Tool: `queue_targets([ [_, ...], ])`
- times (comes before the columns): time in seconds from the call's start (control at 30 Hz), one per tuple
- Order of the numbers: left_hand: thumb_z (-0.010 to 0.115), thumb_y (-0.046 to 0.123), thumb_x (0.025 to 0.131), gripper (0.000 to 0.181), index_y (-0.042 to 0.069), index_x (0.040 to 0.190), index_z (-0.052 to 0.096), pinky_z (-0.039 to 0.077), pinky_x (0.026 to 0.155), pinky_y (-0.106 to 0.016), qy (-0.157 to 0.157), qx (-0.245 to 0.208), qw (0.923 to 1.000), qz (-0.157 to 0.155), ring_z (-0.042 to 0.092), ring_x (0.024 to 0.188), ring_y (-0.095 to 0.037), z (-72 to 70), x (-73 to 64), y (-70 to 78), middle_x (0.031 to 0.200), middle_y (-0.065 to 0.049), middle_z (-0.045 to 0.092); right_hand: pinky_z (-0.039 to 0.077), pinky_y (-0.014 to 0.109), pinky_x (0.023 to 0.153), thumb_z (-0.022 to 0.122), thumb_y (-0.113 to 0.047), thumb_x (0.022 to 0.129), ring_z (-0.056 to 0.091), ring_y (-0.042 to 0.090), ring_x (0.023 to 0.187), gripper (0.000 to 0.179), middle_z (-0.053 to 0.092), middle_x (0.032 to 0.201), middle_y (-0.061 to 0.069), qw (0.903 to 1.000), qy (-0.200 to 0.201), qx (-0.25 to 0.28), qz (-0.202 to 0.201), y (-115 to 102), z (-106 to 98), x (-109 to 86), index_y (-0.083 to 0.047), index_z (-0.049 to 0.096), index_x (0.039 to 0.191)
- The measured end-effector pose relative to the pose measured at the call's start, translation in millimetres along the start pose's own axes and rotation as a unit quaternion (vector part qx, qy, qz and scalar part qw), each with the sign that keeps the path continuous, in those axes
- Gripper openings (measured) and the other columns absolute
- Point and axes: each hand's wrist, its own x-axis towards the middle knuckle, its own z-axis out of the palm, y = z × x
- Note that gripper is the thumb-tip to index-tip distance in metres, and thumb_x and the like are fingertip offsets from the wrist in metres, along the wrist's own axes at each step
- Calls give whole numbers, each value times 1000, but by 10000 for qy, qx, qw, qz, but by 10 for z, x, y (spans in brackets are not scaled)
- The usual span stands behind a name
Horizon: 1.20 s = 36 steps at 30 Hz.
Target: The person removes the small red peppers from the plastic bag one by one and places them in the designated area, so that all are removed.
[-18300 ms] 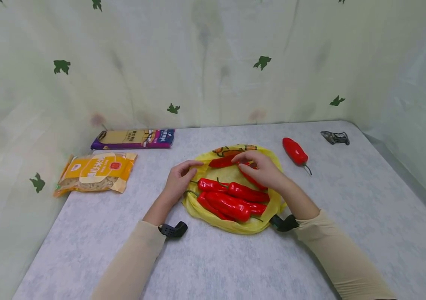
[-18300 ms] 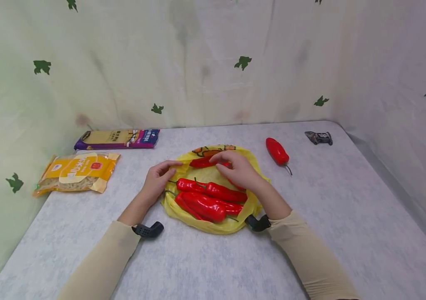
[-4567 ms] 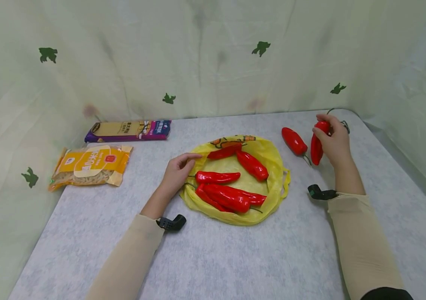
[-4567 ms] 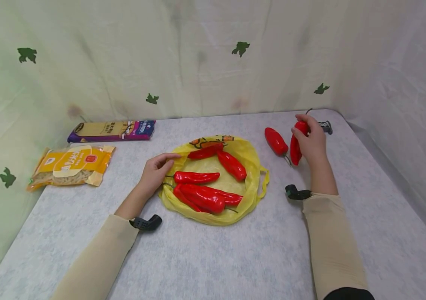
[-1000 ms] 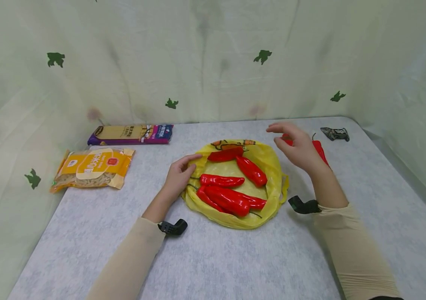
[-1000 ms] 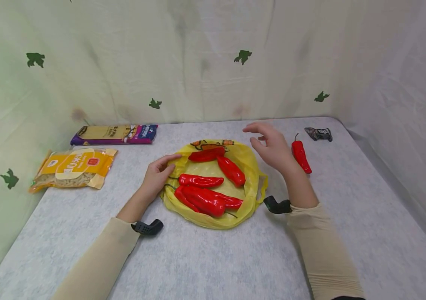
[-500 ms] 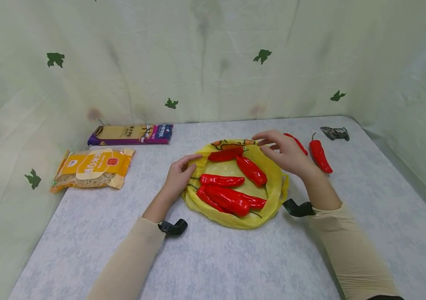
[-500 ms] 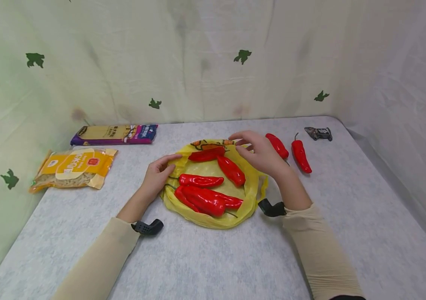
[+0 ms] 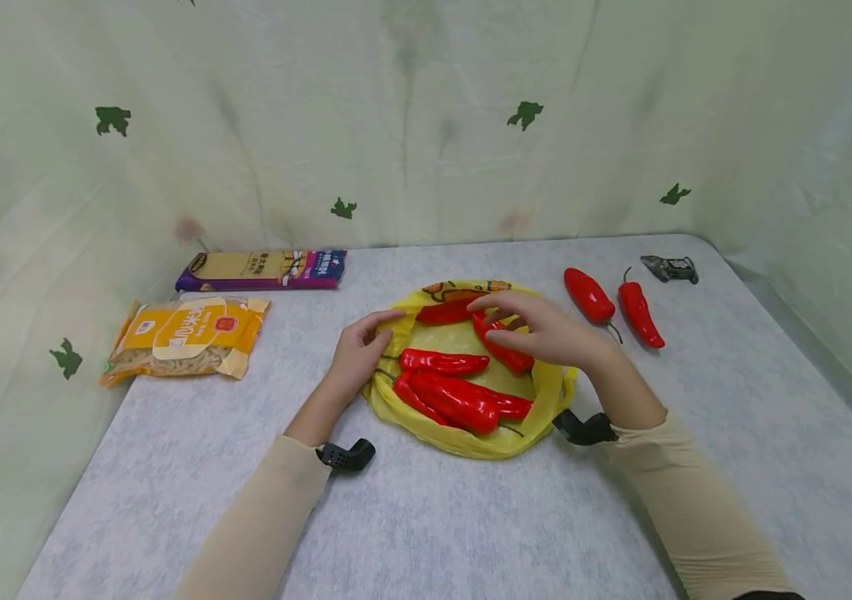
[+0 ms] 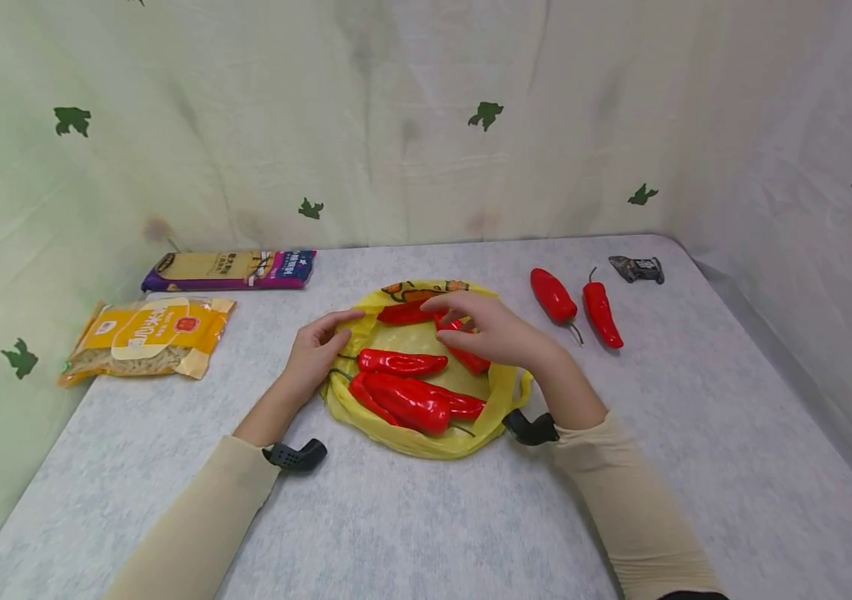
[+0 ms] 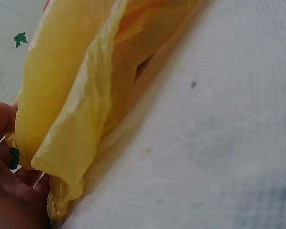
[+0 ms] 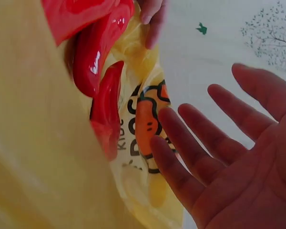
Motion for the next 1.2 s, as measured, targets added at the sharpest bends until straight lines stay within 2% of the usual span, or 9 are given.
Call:
queue_targets([
  [0.23, 49, 15, 103, 32, 16, 133, 64, 33, 121, -43, 2, 97, 9999, 69, 45, 140, -18, -6, 6, 10, 144, -3, 57, 53, 48, 101, 71, -25, 92, 56, 31, 125, 54, 56, 140, 1, 9979, -567, 97, -307, -71, 118, 26, -23, 52, 143],
  [0.43, 49, 14, 103, 33, 16, 133, 63, 34, 121, -43, 4, 93, 10000, 30, 45, 140, -19, -7, 4, 2, 145, -3, 56, 54, 44, 99, 73, -27, 91, 58, 24, 126, 62, 54, 146, 6, 9935, -1101, 227, -173, -105, 223, 52, -23, 47, 147],
  [0.63, 49, 14, 103, 33, 17, 133, 63, 34, 121, -44, 11, 126, 9999, -79, 45, 140, -19, 0, -2, -3, 146, -3, 55, 52, 44, 104, 74, -32, 90, 54, 21, 132, 68, 52, 148, -1, 9872, -1546, 377, 139, -116, 314, 40, -22, 44, 150],
  [0.7, 50, 14, 103, 33, 17, 132, 64, 34, 120, -44, 18, 125, 9999, -86, 45, 139, -20, 5, -6, 5, 145, -3, 56, 51, 45, 105, 75, -33, 89, 54, 20, 132, 69, 53, 147, -2, 9856, -1634, 395, 161, -107, 335, 34, -22, 44, 150],
  [0.93, 47, 7, 103, 36, 5, 136, 59, 32, 122, -44, -137, 106, 9994, -294, 42, 142, -26, 13, -145, 342, 149, -11, 52, 49, 41, 107, 77, -35, 87, 55, 16, 126, 65, 54, 143, -5, 9835, -1796, 190, 112, -107, 383, 39, -22, 49, 146],
  [1.2, 48, 8, 103, 36, 6, 136, 60, 33, 121, -44, -117, 152, 9993, -323, 43, 142, -26, 10, -153, 334, 149, -11, 52, 49, 38, 106, 77, -33, 87, 54, 13, 125, 62, 55, 141, -7, 9808, -1932, -169, 221, -97, 418, 63, -26, 51, 144],
])
